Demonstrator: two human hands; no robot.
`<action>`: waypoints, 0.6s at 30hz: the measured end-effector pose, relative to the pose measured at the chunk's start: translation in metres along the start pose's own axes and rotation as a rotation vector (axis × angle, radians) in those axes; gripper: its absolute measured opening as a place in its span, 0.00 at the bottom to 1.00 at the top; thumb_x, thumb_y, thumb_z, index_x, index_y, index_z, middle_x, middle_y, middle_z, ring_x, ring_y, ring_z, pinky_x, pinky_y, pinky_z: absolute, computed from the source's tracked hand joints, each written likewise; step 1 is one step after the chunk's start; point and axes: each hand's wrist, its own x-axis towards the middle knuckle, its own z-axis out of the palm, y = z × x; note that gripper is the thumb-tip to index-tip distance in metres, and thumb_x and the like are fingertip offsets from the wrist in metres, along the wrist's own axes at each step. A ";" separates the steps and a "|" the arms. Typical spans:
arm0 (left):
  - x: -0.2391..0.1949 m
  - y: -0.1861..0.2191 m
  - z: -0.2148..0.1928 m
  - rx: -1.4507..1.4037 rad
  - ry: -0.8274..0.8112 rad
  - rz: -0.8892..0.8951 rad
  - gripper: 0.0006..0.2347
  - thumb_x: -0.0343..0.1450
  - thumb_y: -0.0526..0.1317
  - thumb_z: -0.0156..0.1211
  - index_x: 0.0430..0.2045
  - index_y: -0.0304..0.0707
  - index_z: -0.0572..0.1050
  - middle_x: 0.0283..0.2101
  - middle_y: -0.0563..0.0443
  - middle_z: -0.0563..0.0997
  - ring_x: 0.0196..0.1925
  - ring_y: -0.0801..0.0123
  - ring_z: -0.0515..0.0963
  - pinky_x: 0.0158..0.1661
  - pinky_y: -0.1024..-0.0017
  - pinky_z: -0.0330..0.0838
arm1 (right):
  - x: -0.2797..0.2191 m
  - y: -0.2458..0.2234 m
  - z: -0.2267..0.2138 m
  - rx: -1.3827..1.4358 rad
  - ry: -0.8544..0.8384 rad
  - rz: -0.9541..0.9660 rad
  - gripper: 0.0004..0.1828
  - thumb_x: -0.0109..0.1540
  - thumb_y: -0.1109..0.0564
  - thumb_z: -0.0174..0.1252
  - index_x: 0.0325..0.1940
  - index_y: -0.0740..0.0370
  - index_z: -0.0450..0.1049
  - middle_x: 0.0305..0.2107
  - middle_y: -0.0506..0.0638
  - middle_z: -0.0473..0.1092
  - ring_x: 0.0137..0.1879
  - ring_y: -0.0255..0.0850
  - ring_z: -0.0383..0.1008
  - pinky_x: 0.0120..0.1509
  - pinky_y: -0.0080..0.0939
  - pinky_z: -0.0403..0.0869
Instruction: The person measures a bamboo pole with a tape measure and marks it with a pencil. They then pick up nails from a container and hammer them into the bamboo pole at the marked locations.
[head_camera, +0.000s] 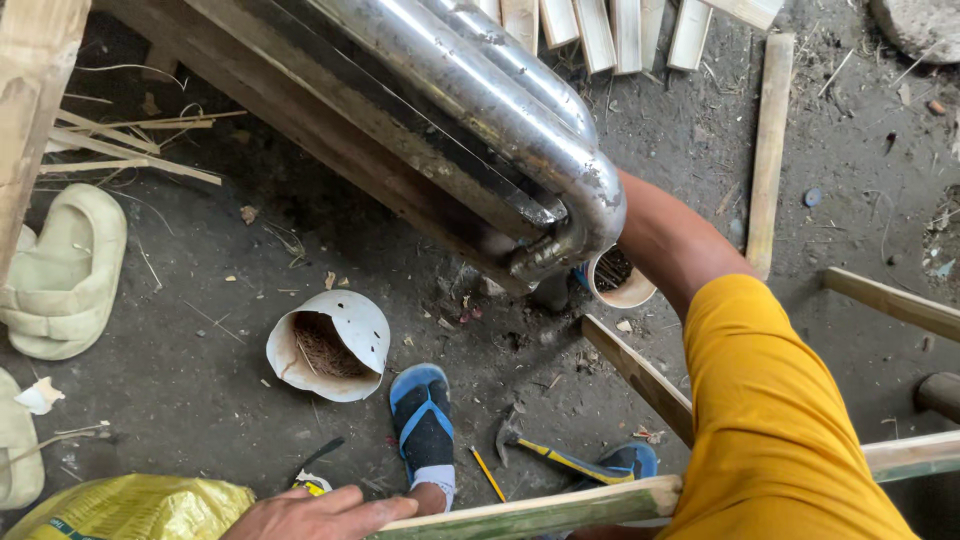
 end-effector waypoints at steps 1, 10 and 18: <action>-0.001 0.004 -0.001 0.001 -0.040 -0.043 0.25 0.74 0.54 0.46 0.71 0.75 0.57 0.39 0.55 0.71 0.43 0.63 0.83 0.51 0.62 0.77 | -0.002 -0.005 -0.003 0.043 0.040 0.031 0.15 0.64 0.66 0.57 0.55 0.62 0.70 0.50 0.55 0.68 0.52 0.41 0.72 0.49 0.38 0.74; -0.017 0.047 -0.014 0.084 0.002 -0.081 0.28 0.73 0.59 0.54 0.71 0.78 0.56 0.42 0.51 0.75 0.44 0.52 0.81 0.53 0.55 0.73 | -0.091 0.067 -0.054 1.059 0.618 0.687 0.08 0.70 0.70 0.51 0.49 0.61 0.67 0.39 0.44 0.70 0.39 0.30 0.77 0.41 0.32 0.80; -0.038 0.088 -0.013 0.142 0.493 -0.154 0.26 0.64 0.56 0.61 0.60 0.71 0.70 0.40 0.55 0.82 0.40 0.55 0.82 0.43 0.57 0.76 | -0.225 0.047 -0.219 0.731 0.588 0.580 0.07 0.73 0.75 0.52 0.47 0.68 0.65 0.50 0.53 0.75 0.53 0.33 0.75 0.58 0.34 0.77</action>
